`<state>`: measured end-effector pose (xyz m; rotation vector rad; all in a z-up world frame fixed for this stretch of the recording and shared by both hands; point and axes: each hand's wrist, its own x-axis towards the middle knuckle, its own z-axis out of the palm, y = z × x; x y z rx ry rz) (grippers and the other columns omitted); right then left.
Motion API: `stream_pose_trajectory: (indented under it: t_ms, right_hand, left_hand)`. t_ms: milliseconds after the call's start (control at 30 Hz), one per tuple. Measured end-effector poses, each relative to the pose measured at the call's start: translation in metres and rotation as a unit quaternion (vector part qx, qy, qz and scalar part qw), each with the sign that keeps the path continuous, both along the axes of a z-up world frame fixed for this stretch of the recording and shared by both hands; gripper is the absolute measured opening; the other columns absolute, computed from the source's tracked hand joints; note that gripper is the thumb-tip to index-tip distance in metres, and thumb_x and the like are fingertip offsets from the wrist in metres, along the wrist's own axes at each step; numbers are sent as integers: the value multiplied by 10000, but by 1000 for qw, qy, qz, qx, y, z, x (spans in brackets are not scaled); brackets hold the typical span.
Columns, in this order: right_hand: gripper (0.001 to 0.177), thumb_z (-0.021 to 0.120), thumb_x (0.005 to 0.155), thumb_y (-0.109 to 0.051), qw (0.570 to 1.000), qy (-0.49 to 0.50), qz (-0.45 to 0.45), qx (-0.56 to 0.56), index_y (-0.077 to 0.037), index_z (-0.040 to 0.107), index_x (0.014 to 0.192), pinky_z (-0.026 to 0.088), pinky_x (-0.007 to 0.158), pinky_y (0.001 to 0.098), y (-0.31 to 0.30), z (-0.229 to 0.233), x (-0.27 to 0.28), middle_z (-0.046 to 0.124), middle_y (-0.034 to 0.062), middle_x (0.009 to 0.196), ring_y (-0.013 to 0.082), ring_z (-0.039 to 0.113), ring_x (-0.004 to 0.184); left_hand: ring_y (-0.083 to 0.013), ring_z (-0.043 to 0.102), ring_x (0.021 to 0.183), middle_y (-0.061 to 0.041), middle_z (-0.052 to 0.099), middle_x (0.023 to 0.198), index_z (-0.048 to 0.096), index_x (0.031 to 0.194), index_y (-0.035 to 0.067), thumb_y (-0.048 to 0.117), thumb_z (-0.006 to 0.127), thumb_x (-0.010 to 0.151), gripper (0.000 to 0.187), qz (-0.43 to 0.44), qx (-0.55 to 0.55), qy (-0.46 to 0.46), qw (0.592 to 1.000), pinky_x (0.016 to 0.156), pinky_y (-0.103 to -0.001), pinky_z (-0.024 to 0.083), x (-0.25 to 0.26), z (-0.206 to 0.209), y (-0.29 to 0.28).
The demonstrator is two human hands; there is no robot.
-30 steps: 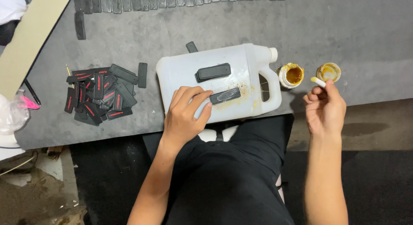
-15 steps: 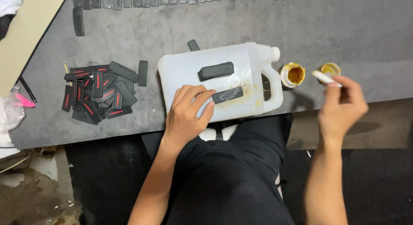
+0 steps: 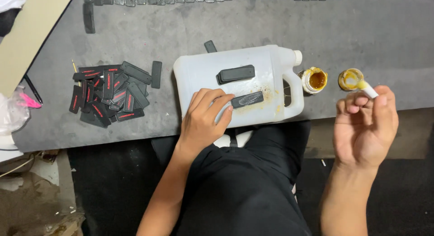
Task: Applying glue to small black parts and organizing them on a workbench.
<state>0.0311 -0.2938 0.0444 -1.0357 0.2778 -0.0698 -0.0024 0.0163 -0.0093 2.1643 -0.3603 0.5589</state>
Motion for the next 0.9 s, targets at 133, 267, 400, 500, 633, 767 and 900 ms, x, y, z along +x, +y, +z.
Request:
stream_pose_trajectory:
  t_ms: [133,267,400,500,633,767,900]
  right_hand:
    - [179,702,1037,-161,975,-53,28,-214,-56,658,1175,540,775,259,46,-13,-17,660,72,888,129,629,790]
    - [122,795,973,-7,808,-182,78,-555,1,771,1093,546,683,330,85,-33,-24,722,109,772,206,677,707]
    - [113,773,980,-73,727,-252,92,-632,-69,792,1091,548,628,324,113,-44,-28,690,57,733,199,675,668]
    - [82,750,977,-83,701,-286,101,-645,-67,790,1047,532,603,321,117,-39,-30,656,28,714,203,654,637]
    - [69,700,999,28,682,-338,86,-643,9,756,1033,519,592,355,128,-33,-22,627,79,717,245,619,618]
    - [71,722,964,31,668,-353,96,-648,2,761,1015,520,591,359,133,-30,-21,634,78,721,252,594,611]
    - [71,706,997,52,684,-355,97,-630,15,761,1022,506,589,353,133,-30,-17,614,89,704,250,586,608]
  left_hand:
    - [-305,614,918,-127,653,1033,692,1105,-24,5,633,960,160,8,-4,-7,1000,809,-409,480,0,-1,0]
    - [-285,628,837,-102,636,935,725,1089,29,55,590,991,169,25,-23,-55,998,762,-390,531,5,-14,0]
    - [-292,629,839,-106,633,935,717,1102,24,29,565,996,185,25,-40,-50,998,761,-393,531,5,-10,1]
    - [-290,639,848,-101,640,949,712,1116,22,19,538,1012,202,31,-70,-49,996,765,-385,534,2,-9,2]
    - [-293,638,796,-112,654,910,728,1093,14,11,516,1017,225,30,-163,-38,985,732,-395,549,1,-5,4]
    - [-226,610,767,-90,671,895,741,1041,19,95,549,1016,207,26,-284,-26,958,714,-360,552,-7,5,15]
    - [-248,633,747,-81,669,862,752,974,50,224,563,1010,260,3,-332,-9,943,715,-375,569,-38,54,-22]
